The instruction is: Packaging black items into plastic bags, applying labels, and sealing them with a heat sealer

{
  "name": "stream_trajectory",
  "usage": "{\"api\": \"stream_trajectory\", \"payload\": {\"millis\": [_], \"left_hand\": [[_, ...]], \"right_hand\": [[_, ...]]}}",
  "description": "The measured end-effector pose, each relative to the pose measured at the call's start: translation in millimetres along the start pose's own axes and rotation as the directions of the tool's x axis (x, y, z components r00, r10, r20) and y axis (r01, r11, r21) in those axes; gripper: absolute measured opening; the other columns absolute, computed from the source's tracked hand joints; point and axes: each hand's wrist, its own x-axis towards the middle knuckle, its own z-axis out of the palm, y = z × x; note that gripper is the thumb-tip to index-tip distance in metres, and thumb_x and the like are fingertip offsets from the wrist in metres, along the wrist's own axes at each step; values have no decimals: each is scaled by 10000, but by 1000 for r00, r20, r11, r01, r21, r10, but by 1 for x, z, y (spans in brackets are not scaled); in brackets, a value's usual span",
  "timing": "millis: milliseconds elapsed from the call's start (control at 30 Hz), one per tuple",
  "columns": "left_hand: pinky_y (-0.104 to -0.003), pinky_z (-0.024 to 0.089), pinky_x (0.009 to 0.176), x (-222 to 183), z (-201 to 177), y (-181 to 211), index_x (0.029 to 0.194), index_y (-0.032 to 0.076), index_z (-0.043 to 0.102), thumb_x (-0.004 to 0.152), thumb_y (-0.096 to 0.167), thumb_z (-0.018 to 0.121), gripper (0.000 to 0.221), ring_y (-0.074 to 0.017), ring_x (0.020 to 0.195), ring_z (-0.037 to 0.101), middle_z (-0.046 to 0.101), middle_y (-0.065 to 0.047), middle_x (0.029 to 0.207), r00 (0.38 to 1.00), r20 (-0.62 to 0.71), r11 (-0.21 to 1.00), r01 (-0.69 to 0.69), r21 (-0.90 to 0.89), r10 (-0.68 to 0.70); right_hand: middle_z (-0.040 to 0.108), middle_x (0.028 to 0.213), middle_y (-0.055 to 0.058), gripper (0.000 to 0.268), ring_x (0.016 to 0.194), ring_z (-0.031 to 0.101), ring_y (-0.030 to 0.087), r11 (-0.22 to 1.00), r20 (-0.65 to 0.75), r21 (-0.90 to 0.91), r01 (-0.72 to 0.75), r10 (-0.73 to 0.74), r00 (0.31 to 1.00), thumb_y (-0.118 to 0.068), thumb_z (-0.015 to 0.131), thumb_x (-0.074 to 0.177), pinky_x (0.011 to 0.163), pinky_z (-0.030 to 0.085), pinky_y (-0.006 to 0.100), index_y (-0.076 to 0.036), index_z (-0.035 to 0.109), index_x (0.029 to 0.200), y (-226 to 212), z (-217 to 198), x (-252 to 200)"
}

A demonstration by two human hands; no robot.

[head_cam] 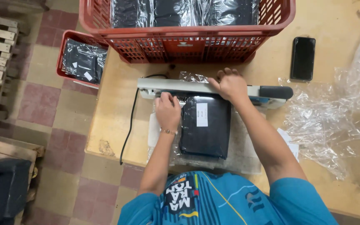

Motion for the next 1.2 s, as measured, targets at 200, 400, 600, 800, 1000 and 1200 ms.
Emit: {"api": "stream_trajectory", "payload": {"millis": [200, 400, 600, 800, 1000, 1200], "left_hand": [[-484, 583, 736, -13, -57, 20, 981, 147, 585, 911, 429, 639, 296, -368, 807, 733, 714, -147, 829, 871, 470, 973, 40, 225, -145], [-525, 574, 762, -19, -63, 15, 852, 142, 595, 936, 365, 578, 239, -411, 852, 726, 704, -165, 825, 739, 643, 978, 106, 181, -199], [-541, 570, 807, -15, -69, 23, 997, 126, 566, 934, 396, 606, 280, -435, 912, 726, 714, -180, 945, 721, 650, 971, 160, 179, -239], [-540, 572, 788, -17, -60, 23, 912, 97, 580, 940, 270, 572, 176, -447, 891, 713, 672, -194, 881, 769, 618, 984, 90, 152, -166], [-515, 587, 791, -22, -48, 23, 965, 99, 577, 917, 309, 615, 220, -422, 883, 724, 671, -160, 906, 774, 605, 977, 76, 201, -185], [-534, 568, 757, -17, -53, 31, 896, 53, 573, 937, 196, 514, 160, -450, 842, 704, 638, -214, 813, 847, 513, 987, 72, 145, -137]], "right_hand": [[674, 1056, 138, 662, 1034, 688, 378, 999, -10, -41, -8, 8, 1000, -724, 430, 1001, 840, 578, 488, -129, 698, 1115, 8, 16, 8], [690, 1001, 147, 672, 955, 712, 389, 1000, -24, -27, 1, -2, 1000, -740, 437, 990, 773, 581, 505, -134, 703, 1104, 13, 26, 10], [697, 1024, 142, 717, 947, 718, 389, 999, 0, -42, -21, 21, 1000, -796, 411, 970, 761, 570, 513, -158, 702, 1117, 14, 26, 12], [706, 1016, 127, 705, 936, 727, 366, 998, -28, -56, -36, 34, 999, -804, 436, 961, 758, 573, 491, -171, 711, 1108, 12, 23, 10], [708, 1004, 101, 717, 914, 732, 349, 998, -72, -61, -20, 15, 997, -829, 426, 952, 758, 573, 463, -185, 710, 1092, 13, 28, 9], [708, 972, 110, 714, 884, 734, 355, 998, -116, -54, -12, 6, 993, -824, 446, 961, 748, 570, 465, -172, 717, 1064, 10, 25, 7]]}}
